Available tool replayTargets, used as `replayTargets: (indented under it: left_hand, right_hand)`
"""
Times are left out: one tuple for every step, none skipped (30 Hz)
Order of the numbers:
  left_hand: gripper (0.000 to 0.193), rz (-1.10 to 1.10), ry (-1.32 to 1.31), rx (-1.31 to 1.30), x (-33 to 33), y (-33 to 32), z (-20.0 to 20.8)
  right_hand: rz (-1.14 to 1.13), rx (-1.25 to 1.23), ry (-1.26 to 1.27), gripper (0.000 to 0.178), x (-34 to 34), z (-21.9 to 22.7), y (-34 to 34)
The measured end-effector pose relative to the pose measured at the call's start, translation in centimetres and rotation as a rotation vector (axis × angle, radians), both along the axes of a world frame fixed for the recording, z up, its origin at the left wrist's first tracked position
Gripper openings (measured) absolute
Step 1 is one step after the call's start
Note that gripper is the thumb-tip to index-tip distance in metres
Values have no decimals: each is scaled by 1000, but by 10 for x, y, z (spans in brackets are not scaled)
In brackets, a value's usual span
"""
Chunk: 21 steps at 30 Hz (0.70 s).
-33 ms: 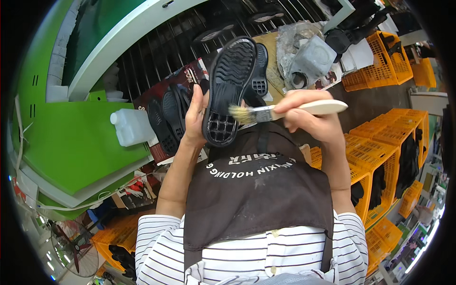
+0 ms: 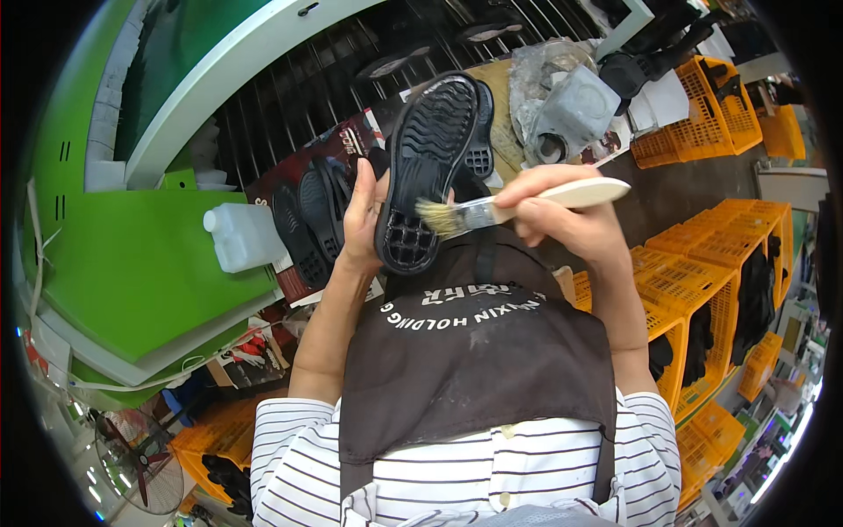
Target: The recorder applies glue or adhesive to the undersides of black shoe soles using a brush, then places them on a conveyor belt.
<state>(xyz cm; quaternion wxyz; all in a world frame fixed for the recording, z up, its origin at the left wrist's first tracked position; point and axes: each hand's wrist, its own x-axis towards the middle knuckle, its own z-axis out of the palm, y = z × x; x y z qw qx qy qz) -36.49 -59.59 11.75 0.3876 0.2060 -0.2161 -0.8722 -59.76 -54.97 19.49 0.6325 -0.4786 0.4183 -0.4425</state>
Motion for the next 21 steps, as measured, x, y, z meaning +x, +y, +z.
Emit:
replayTargets:
  left_hand:
    - [83,-13,-5,8,-1,2,2]
    - [84,-54,-12,-6,-1,3,2]
    - [86,-95,-19,-20,-1,4,1]
    - [88,-130,-27,-31,0,5,-1]
    - [89,-157,8,-81,-1,5,-1]
    - [90,-183,43,-132,-2,5,-1]
    - [91,-212,76,-178,-3,5,-3]
    - [91,-223,36,-174,-3,8,2]
    - [91,-215,13,-167,-3,8,1]
    - [91,-205,-10,-161,-3,8,-1]
    - [90,-196,-34,-156,-2,9,-3]
    - [90,-183,-36,-156,-2,9,-5]
    - [90,-170,-36,-161,-1,8,-7]
    - [90,-157,-36,-165,-1,7,-8]
    - [89,-141,-41,-139,0,7,-9]
    - [88,-128,-44,-115,1,7,-10]
    - [87,-112,-50,-89,2,8,-10]
    - [85,-79,-51,-21,4,6,-12]
    - [84,-45,-50,48,5,6,-13]
    - [82,50,-141,127,1,6,-8]
    - [82,5,-82,87,3,6,-11]
  right_hand:
    - [-8,48,41,16,5,0,-2]
    - [-6,90,5,17,5,-11,-6]
    - [-4,132,-32,18,4,-26,-11]
    - [-44,112,-60,21,3,-36,-17]
    - [-110,88,-86,21,3,-41,-19]
    - [-192,42,-88,21,1,-48,-23]
    - [-278,0,-92,20,-1,-53,-27]
    - [-344,-4,-116,18,-2,-55,-29]
    - [-355,-112,14,17,-2,-55,-28]
    - [-362,-222,143,17,-2,-54,-29]
    - [-368,-331,273,17,-3,-53,-29]
    - [-379,-601,463,16,-4,-58,-32]
    - [-319,-662,562,17,-3,-57,-31]
    - [-257,-721,662,18,1,-55,-26]
    - [-193,-780,761,20,5,-52,-21]
    - [-92,-772,802,22,9,-43,-14]
    - [29,-767,761,23,12,-41,-10]
    - [105,-769,676,23,16,-37,-5]
    - [183,-767,590,24,20,-32,-2]
    - [174,-725,529,24,19,-28,-2]
    - [166,-683,468,24,18,-25,-1]
